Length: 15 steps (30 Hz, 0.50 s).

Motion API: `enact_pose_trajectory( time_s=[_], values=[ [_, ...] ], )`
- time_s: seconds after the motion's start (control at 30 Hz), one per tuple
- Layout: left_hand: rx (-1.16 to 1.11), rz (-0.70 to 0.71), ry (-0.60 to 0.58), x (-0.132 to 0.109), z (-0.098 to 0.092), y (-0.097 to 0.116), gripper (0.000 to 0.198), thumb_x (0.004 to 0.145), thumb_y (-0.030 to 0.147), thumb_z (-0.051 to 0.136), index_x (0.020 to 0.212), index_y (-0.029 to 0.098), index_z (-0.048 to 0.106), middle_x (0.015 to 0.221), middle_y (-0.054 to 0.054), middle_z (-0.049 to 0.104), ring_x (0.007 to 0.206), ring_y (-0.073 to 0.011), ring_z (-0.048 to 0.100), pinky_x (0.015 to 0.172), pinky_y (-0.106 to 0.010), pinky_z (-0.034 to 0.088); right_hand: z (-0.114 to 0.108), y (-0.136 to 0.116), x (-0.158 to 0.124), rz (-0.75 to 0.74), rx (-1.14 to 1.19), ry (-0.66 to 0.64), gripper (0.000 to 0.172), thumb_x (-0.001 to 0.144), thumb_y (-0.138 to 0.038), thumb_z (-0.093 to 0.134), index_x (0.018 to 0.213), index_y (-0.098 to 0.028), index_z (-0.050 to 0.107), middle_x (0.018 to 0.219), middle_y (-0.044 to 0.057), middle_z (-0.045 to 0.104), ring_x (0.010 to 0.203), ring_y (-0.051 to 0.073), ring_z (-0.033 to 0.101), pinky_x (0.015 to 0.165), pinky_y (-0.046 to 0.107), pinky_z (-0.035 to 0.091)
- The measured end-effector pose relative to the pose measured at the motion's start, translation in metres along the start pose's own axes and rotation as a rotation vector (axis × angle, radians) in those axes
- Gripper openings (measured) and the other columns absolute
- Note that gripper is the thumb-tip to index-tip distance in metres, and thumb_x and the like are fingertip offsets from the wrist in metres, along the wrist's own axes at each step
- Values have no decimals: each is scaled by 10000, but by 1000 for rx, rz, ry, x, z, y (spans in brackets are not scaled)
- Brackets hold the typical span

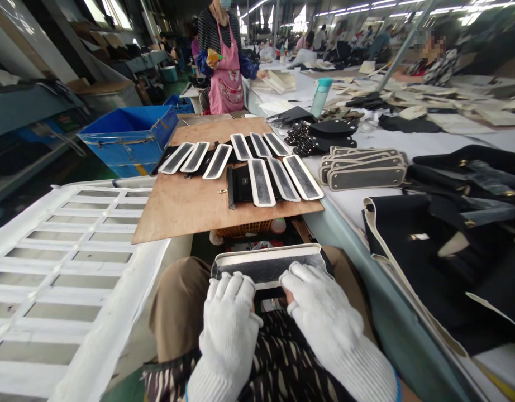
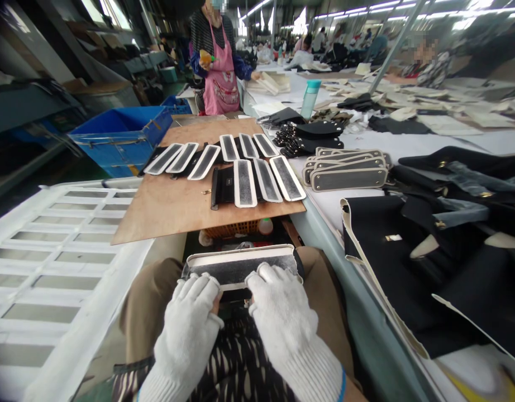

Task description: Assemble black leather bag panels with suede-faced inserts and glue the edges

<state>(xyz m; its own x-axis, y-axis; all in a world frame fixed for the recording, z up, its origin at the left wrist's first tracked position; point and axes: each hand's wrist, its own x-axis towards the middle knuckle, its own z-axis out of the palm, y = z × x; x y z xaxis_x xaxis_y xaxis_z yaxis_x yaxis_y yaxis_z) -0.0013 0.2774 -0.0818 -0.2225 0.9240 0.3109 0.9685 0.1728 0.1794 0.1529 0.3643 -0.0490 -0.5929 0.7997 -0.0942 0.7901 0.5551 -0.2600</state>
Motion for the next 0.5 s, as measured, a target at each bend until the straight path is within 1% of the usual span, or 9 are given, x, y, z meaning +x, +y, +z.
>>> enact_pose_trajectory(
  time_s=[0.07, 0.17, 0.27, 0.4, 0.5],
  values=[
    [-22, -11, -29, 1, 0, -1, 256, 837, 82, 527, 958, 188, 726, 1018, -54, 766, 1004, -310, 682, 948, -497, 527, -2, -1, 0, 0, -2, -27, 201, 894, -95, 527, 810, -252, 619, 933, 2, 614, 923, 217, 576, 776, 370, 365],
    [-69, -50, -72, 3, -1, 0, 255, 848, 82, 512, 948, 179, 726, 1024, -69, 757, 988, -299, 676, 959, -495, 530, -4, -5, 0, 48, -8, -46, 209, 931, -132, 506, 791, -243, 615, 937, 7, 617, 944, 218, 574, 805, 370, 363],
    [-86, -72, -75, 4, -4, 2, 246, 846, 85, 514, 942, 170, 723, 1015, -85, 748, 988, -302, 669, 954, -499, 530, -5, -8, 2, 77, -10, -46, 188, 916, -143, 521, 779, -240, 606, 946, 7, 619, 954, 220, 571, 815, 371, 358],
    [-87, -89, -52, 4, -4, 5, 247, 856, 82, 489, 901, 166, 717, 921, -86, 731, 932, -291, 665, 887, -473, 547, -5, -9, 4, 69, -12, -26, 155, 888, -152, 533, 787, -245, 607, 932, 3, 623, 925, 215, 575, 780, 370, 352],
    [-24, -95, -91, 5, -4, 8, 230, 875, 114, 493, 926, 176, 708, 963, -89, 708, 901, -280, 645, 888, -474, 538, -6, -9, 6, 68, -39, -20, 153, 859, -139, 536, 794, -250, 618, 910, 6, 629, 900, 214, 578, 746, 373, 345]
  ],
)
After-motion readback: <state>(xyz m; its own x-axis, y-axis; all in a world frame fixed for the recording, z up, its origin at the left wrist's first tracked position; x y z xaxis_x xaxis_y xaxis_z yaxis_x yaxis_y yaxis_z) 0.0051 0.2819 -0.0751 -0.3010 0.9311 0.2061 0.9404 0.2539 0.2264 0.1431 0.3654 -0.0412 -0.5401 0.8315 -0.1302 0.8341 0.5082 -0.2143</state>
